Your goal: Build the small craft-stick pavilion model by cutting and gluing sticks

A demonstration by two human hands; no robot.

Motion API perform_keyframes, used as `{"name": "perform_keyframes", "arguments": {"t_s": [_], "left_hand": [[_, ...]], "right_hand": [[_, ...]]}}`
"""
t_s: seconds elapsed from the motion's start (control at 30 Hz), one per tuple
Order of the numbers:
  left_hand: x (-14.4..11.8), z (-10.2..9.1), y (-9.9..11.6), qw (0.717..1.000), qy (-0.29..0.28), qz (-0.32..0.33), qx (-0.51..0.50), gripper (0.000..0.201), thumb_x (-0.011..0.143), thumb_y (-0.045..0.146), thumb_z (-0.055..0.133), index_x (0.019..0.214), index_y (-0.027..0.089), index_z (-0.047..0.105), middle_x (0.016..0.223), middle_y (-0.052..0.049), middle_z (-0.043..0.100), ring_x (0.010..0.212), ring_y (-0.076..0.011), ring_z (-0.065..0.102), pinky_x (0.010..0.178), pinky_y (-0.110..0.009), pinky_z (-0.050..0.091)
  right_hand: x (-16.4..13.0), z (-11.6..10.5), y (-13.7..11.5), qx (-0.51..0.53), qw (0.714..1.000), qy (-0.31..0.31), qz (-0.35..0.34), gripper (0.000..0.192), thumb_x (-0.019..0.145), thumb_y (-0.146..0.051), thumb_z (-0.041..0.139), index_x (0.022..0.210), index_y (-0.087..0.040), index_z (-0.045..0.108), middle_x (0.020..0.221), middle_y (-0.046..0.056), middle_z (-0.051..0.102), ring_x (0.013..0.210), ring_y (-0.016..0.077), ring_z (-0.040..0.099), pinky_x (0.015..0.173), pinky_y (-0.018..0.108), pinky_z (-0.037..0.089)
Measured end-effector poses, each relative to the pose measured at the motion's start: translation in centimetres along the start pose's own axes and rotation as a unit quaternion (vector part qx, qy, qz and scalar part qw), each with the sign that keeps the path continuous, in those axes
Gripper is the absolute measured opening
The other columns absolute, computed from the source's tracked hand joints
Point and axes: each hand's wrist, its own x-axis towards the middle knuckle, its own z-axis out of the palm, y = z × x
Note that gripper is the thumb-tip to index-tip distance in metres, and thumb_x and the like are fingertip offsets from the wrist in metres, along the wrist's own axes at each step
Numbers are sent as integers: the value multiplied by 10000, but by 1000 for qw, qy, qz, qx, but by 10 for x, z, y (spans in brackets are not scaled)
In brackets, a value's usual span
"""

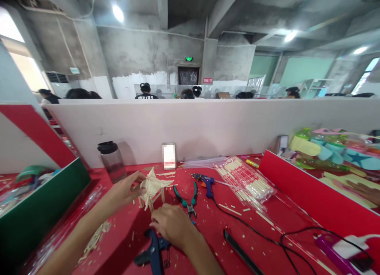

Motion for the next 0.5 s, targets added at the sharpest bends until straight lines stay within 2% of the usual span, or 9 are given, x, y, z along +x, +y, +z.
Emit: {"name": "perform_keyframes", "arguments": {"t_s": [0.2,0.33,0.5], "left_hand": [[1,1,-1,1000,1,1,0,207,884,374,552,1048,251,523,1064,-57,692,950,-246,670,826,-347,479],[3,3,-6,1000,1,8,-4,206,886,377,547,1045,249,521,1056,-57,692,968,-253,673,841,-353,481],[2,1,-4,1000,5,17,11,233,882,374,549,1077,251,521,1093,-57,695,932,-244,682,772,-327,480]], "right_hand": [[-5,-2,7,24,998,49,-20,203,1025,-175,515,1020,-193,718,955,46,735,914,182,652,805,253,450],[-5,1,12,40,997,73,2,157,1019,-209,557,1020,-206,715,908,22,754,850,173,683,783,242,453],[-5,4,14,47,994,99,19,104,1003,-228,597,1008,-216,700,883,19,766,796,174,705,735,241,439]]}}
